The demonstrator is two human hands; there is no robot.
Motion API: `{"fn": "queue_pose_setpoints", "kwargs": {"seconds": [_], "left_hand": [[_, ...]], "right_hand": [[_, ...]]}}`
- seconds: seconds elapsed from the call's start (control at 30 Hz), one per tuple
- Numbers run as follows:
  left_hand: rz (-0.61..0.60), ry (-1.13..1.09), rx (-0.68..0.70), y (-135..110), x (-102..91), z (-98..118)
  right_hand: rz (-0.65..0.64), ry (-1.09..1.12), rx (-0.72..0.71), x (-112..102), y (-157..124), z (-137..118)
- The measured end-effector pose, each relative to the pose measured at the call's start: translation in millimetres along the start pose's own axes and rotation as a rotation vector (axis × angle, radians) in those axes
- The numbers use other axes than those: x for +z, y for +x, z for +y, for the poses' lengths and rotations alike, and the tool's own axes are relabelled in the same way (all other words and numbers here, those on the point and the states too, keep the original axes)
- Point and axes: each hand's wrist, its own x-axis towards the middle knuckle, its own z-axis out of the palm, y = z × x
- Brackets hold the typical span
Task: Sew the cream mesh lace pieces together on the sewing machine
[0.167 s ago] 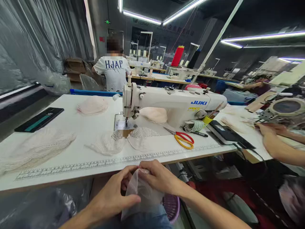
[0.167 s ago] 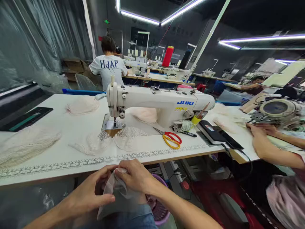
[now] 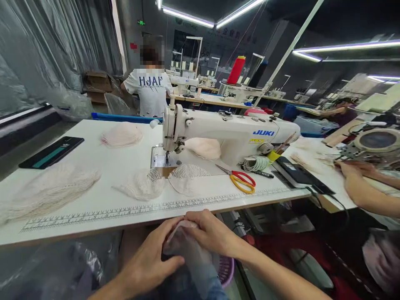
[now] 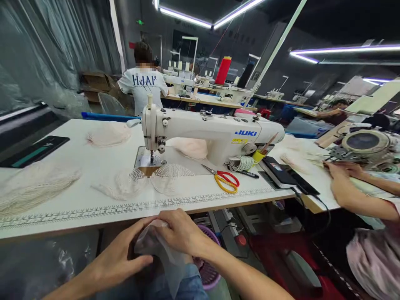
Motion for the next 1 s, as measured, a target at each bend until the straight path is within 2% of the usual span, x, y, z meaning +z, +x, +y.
{"fn": "queue_pose_setpoints", "kwargs": {"seconds": [0.1,0.2,0.3,0.43,0.6,0.67,0.73,0.8,0.83,0.9,0.97,1.0], "left_hand": [[0.034,-0.044,-0.035,0,0.9,-5],[-0.001,-0.178,-0.114,0,-0.8,-8],[-0.035,-0.268,-0.189,-2,-3.7,-9],[-0.057,-0.247,-0.286,-2,-9.0,-3],[-0.076,-0.171,-0.294,0,-14.7,0],[-0.085,-0.158,-0.28,0,-18.6,0],[-0.088,-0.115,-0.207,-1,-24.2,4],[-0.098,-0.026,-0.069,-4,-29.3,11],[-0.108,0.021,0.02,-6,-30.5,15],[-0.087,0.109,0.196,-7,-28.7,25],[0.017,0.222,0.347,-7,-22.2,32],[0.093,0.291,0.412,-5,-18.8,33]], "right_hand": [[-0.061,0.061,0.079,-4,-4,5],[-0.149,0.135,0.137,-8,-10,11],[-0.119,0.117,0.081,-8,-14,14],[-0.08,0.118,0.059,-5,-14,18],[-0.073,0.182,0.103,-1,-12,22],[-0.113,0.235,0.123,-5,-15,21],[-0.232,0.319,0.057,-12,-19,18],[-0.365,0.443,-0.097,-20,-21,15],[-0.353,0.5,-0.158,-23,-20,13],[-0.159,0.561,-0.195,-23,-15,10],[-0.001,0.528,-0.189,-14,-6,9],[-0.036,0.495,-0.203,-8,-1,10]]}}
